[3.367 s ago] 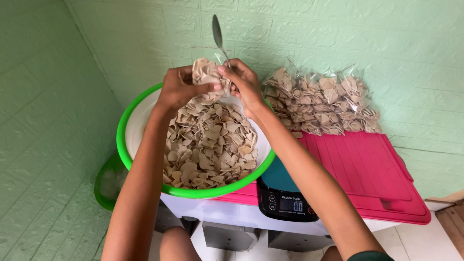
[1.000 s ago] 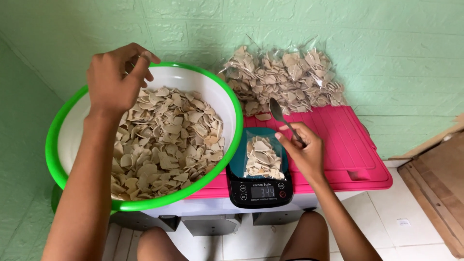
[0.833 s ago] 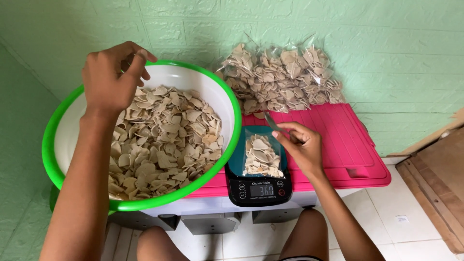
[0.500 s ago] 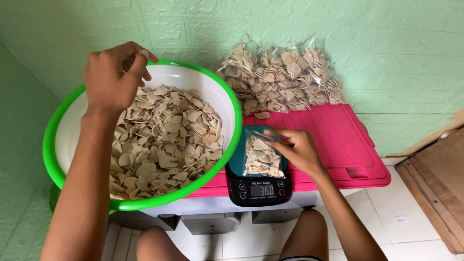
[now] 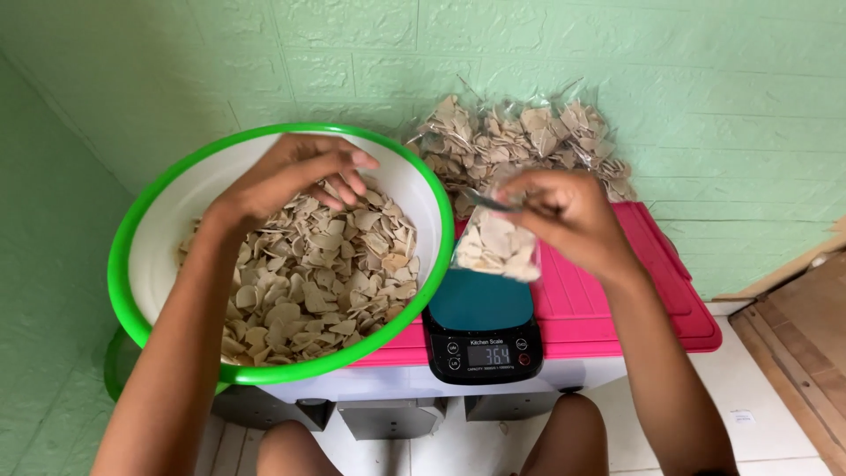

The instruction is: Scooping dried food from a large bowl into small plastic bags and weighing them on a digital scale.

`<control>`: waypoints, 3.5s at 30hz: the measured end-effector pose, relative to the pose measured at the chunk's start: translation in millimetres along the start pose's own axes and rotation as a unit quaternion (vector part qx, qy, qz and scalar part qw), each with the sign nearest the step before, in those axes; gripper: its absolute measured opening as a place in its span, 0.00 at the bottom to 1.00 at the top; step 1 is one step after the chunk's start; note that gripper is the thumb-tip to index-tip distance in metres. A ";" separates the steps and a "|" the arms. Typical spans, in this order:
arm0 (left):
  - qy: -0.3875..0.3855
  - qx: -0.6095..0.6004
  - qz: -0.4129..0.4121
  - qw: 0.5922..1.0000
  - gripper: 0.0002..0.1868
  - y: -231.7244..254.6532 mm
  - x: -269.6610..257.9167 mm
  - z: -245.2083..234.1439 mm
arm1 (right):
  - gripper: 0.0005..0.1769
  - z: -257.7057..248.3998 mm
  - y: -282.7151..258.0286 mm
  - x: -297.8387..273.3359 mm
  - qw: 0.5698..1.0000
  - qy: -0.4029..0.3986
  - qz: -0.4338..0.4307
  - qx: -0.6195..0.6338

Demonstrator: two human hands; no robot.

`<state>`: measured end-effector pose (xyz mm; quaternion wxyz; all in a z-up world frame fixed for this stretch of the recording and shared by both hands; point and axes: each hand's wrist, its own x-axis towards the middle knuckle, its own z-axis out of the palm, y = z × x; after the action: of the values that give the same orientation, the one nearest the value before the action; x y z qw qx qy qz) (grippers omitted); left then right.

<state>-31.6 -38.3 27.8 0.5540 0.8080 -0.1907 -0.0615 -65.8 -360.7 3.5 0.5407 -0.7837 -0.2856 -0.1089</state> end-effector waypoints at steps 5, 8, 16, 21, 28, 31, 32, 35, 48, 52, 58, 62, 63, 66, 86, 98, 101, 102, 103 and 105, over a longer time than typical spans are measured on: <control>-0.153 0.008 -0.055 0.987 0.53 -4.0 4.6 2.4 | 0.11 37.5 -25.4 55.9 0.997 -0.044 -0.039 -0.041; -0.158 0.021 -0.037 0.986 0.56 -17.5 3.6 -1.9 | 0.09 68.5 -27.2 77.9 0.996 -0.074 -0.040 -0.023; -0.023 0.037 -0.058 0.997 0.43 -21.0 -3.2 -19.0 | 0.15 71.7 -17.7 99.4 0.987 -0.106 -0.097 -0.078; -0.027 0.061 -0.087 0.994 0.38 -30.0 -3.5 -27.1 | 0.14 50.5 5.8 93.5 0.940 -0.078 -0.202 -0.265; -0.070 0.091 -0.059 0.992 0.33 -34.0 -1.7 -27.4 | 0.16 58.4 10.9 85.6 0.901 -0.114 -0.215 -0.360; -0.082 0.089 -0.060 0.991 0.31 -43.8 2.3 -29.6 | 0.15 68.4 18.0 86.3 0.877 -0.106 -0.269 -0.384; -0.085 0.098 -0.069 0.989 0.33 -35.2 -1.9 -28.0 | 0.15 72.3 22.0 86.6 0.858 -0.087 -0.304 -0.405; -0.080 0.116 -0.079 0.987 0.33 -56.2 9.3 -37.7 | 0.14 81.2 32.2 87.3 0.827 -0.054 -0.347 -0.438; -0.074 0.116 -0.173 0.975 0.34 -99.2 27.4 -55.6 | 0.15 78.0 35.7 83.9 0.874 -0.101 -0.273 -0.390; -0.080 0.106 -0.209 0.969 0.45 -50.5 6.6 -39.3 | 0.12 84.4 42.1 82.2 0.873 -0.100 -0.300 -0.373; -0.061 0.095 -0.216 0.970 0.50 -52.6 6.3 -41.0 | 0.09 76.9 61.9 91.9 0.816 -0.019 -0.298 -0.494; -0.058 0.088 -0.228 0.968 0.49 -40.9 2.3 -35.8 | 0.08 68.9 48.5 92.1 0.859 0.009 -0.218 -0.463; -0.059 0.089 -0.222 0.969 0.50 -38.9 0.4 -35.4 | 0.08 69.0 38.4 90.8 0.895 -0.002 -0.178 -0.409; -0.051 0.085 -0.191 0.977 0.49 -45.7 5.6 -38.9 | 0.09 77.5 9.7 81.5 0.968 -0.024 -0.114 -0.224; -0.006 -0.035 0.146 0.989 0.35 -36.0 27.2 15.0 | 0.07 64.4 -6.5 65.1 0.978 0.034 -0.145 -0.145; 0.089 0.372 0.060 0.922 0.28 -22.1 16.6 0.8 | 0.10 -1.7 3.2 6.0 0.955 0.153 -0.130 -0.217; 0.104 0.342 0.070 0.931 0.27 -12.8 11.3 5.7 | 0.09 -5.6 28.9 -18.5 0.975 0.136 -0.046 -0.170; 0.111 0.337 0.082 0.932 0.27 -11.2 11.1 6.7 | 0.09 -5.6 37.0 -26.7 0.983 0.133 -0.006 -0.127; 0.110 0.335 0.081 0.932 0.27 -14.8 13.4 5.2 | 0.09 1.8 40.0 -31.9 0.983 0.132 -0.005 -0.128; 0.115 0.344 0.102 0.926 0.24 -21.9 17.1 2.6 | 0.09 16.6 45.5 -43.1 0.989 0.135 0.036 -0.056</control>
<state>-11.5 -40.2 8.5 0.2637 0.9267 -0.2161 0.1579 -77.5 -371.3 -59.4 0.5328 -0.8009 -0.1751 -0.2101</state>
